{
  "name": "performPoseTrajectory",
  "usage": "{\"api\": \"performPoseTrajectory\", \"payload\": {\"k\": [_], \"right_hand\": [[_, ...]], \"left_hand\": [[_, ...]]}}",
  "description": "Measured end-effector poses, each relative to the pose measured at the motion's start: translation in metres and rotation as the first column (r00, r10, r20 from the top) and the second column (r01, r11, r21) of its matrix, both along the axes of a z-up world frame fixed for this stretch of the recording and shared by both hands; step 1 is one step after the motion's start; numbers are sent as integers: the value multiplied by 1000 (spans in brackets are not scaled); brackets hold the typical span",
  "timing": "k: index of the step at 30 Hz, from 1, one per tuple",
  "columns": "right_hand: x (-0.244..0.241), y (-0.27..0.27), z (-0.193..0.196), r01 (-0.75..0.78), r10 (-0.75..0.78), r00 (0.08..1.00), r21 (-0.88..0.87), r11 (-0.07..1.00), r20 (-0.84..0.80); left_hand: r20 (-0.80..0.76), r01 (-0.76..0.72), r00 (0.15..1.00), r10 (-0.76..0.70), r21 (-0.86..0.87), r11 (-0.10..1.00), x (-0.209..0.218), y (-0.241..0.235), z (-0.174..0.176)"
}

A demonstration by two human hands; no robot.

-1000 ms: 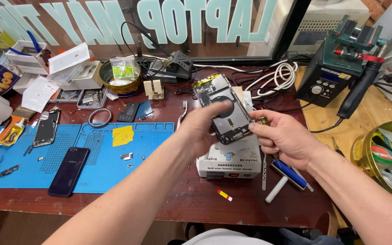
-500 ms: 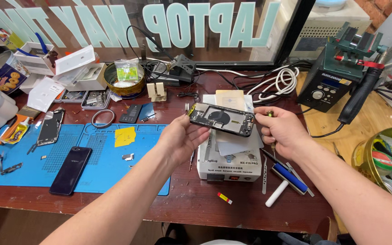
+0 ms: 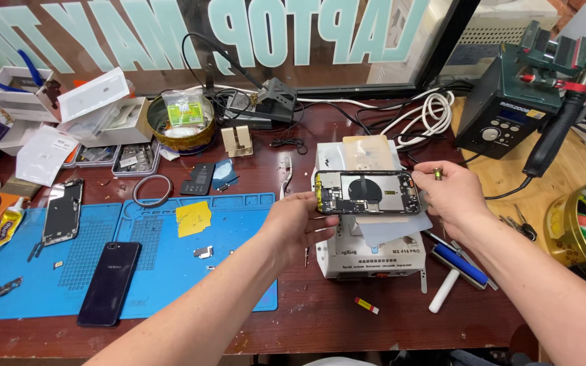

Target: The person disassembles a smartphone, removes a small component, and uses a screwdriver to adjust or remove screws from the device's internal frame. The person then reassembles the phone and secures the components.

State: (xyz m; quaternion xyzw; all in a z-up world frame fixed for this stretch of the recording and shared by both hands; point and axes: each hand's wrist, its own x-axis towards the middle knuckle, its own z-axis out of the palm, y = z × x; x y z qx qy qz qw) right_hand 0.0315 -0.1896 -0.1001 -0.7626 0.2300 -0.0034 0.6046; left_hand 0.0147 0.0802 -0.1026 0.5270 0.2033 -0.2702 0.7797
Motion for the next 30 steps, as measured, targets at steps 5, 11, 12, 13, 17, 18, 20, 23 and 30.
{"api": "performPoseTrajectory", "payload": {"k": [5,11,12,13,17,18,20,23,30], "right_hand": [[1,-3,-2,47,-46,999,36,998,-16],[2,-7,-8,65,-63,998,110,992,-29],[1,-10,-8,82,-80,996,105,991,-27],[0,-12,-8,99,-97,995,101,990,-26],[-6,-30,0,69,-76,996,167,984,36],[-7,-35,4,70,-79,996,178,982,46],[-9,-39,11,55,-60,998,178,982,19],[-10,-33,14,-8,20,996,137,991,-83],[-14,-13,10,-101,100,990,1,995,-100]], "left_hand": [[-12,47,999,-47,-20,999,0,-1,-2],[-50,66,996,-68,-45,997,-2,-4,4],[-61,49,997,-51,-38,998,-2,-5,5],[-71,32,997,-34,-30,999,-1,-5,7],[-57,21,998,-22,-24,1000,1,-7,8],[-30,12,999,-13,-21,1000,0,-9,6],[30,-6,1000,6,-15,1000,1,-11,2],[28,-55,998,54,38,998,3,-15,-2],[46,-113,993,108,114,987,3,-24,-5]]}}
